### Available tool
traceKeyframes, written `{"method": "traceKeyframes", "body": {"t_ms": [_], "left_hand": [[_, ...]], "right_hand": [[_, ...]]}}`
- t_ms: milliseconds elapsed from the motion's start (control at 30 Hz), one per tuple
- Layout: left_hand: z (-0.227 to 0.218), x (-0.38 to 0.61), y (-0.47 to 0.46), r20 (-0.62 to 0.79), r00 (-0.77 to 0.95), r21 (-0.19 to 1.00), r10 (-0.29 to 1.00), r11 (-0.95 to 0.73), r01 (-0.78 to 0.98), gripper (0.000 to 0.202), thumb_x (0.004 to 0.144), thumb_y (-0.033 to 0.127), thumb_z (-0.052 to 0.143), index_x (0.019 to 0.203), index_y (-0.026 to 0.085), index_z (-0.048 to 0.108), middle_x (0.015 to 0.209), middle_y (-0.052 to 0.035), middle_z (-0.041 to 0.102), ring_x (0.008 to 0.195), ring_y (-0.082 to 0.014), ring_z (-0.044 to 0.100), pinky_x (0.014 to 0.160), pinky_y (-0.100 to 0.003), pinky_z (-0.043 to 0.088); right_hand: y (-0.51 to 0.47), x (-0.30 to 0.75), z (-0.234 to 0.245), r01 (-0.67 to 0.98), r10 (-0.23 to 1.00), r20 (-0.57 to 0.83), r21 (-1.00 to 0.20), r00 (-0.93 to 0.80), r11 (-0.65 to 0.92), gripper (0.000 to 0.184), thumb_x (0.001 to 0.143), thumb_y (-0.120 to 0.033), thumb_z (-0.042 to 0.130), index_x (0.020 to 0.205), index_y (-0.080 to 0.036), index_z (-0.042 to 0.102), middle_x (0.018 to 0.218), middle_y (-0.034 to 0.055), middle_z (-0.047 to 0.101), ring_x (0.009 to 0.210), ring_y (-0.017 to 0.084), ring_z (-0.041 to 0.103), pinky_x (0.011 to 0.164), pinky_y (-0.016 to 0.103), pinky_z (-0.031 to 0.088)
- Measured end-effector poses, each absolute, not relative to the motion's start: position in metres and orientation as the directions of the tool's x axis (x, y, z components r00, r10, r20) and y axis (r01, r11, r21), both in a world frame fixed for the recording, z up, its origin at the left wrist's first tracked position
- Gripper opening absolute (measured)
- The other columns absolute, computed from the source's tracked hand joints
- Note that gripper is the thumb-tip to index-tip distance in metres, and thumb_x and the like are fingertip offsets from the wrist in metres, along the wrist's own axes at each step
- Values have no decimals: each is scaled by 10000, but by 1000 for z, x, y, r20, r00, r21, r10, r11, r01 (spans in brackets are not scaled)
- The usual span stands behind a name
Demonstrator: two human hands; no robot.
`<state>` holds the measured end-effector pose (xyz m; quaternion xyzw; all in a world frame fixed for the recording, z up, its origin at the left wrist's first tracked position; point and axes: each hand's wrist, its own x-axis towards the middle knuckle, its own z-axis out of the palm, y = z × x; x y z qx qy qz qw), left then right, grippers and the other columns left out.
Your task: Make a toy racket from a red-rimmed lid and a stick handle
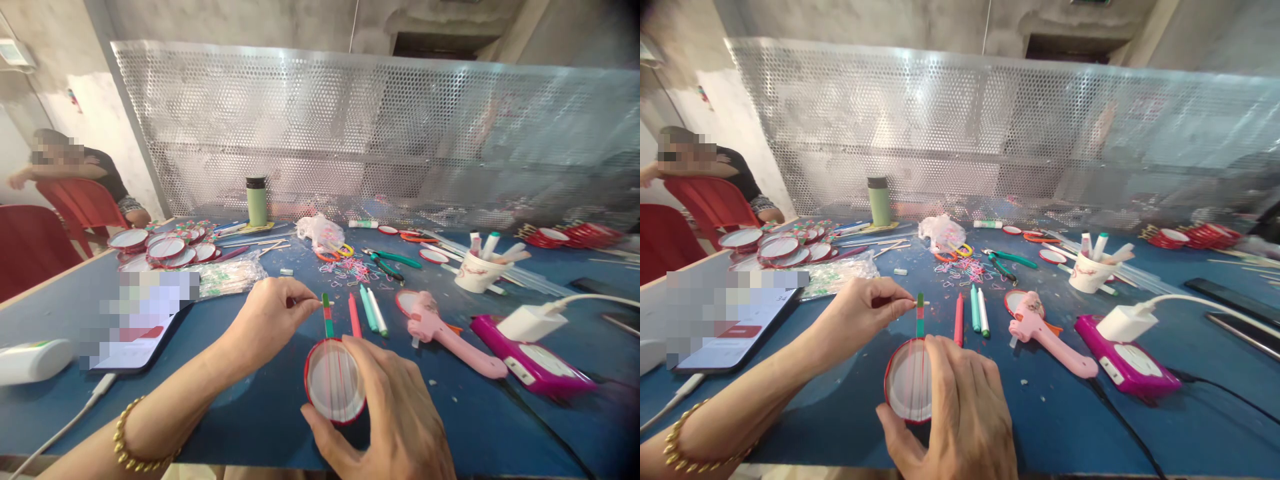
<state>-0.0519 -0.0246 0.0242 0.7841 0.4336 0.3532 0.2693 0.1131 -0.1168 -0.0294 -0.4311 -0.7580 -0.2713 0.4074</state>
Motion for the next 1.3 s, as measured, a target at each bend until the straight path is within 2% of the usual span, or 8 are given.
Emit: {"method": "traceKeyframes", "body": {"t_ms": [267, 433, 667, 1067, 1300], "left_hand": [[29, -54, -25, 349, 336, 729, 875, -479, 490, 275, 868, 300, 535, 774, 160, 751, 694, -24, 672, 592, -115, 518, 532, -223, 366], [30, -54, -24, 287, 334, 775, 898, -423, 470, 258, 864, 316, 542, 840, 157, 744, 676, -17, 651, 574, -112, 508, 526, -220, 374], [29, -53, -25, 188, 408, 837, 893, -363, 410, 208, 828, 316, 600, 829, 149, 725, 629, 8, 615, 549, -97, 477, 518, -219, 357], [27, -53, -23, 185, 397, 859, 899, -344, 379, 175, 817, 287, 599, 772, 147, 692, 562, 38, 542, 528, -86, 445, 511, -217, 332], [28, -52, -23, 193, 388, 855, 901, -348, 384, 164, 812, 280, 605, 761, 149, 690, 567, 34, 554, 536, -89, 461, 520, -219, 344]], "right_hand": [[-117, 112, -31, 876, 432, 858, 42, -277, 480, 504, 810, -387, 679, 1208, -100, 563, 1027, 167, 690, 913, 294, 671, 732, 424, 542], [-117, 112, -30, 880, 432, 858, 47, -278, 473, 504, 809, -387, 683, 1202, -95, 563, 1031, 168, 695, 911, 294, 674, 730, 428, 540], [-118, 112, -30, 875, 431, 854, 55, -291, 481, 513, 804, -385, 689, 1199, -84, 564, 1033, 173, 695, 922, 297, 674, 729, 426, 541], [-116, 113, -32, 875, 427, 857, 56, -289, 481, 523, 810, -401, 681, 1193, -66, 565, 1027, 178, 688, 920, 290, 664, 739, 420, 530], [-117, 112, -33, 874, 425, 855, 63, -296, 482, 539, 805, -397, 688, 1195, -47, 563, 1025, 186, 687, 919, 294, 663, 739, 427, 526]]}}
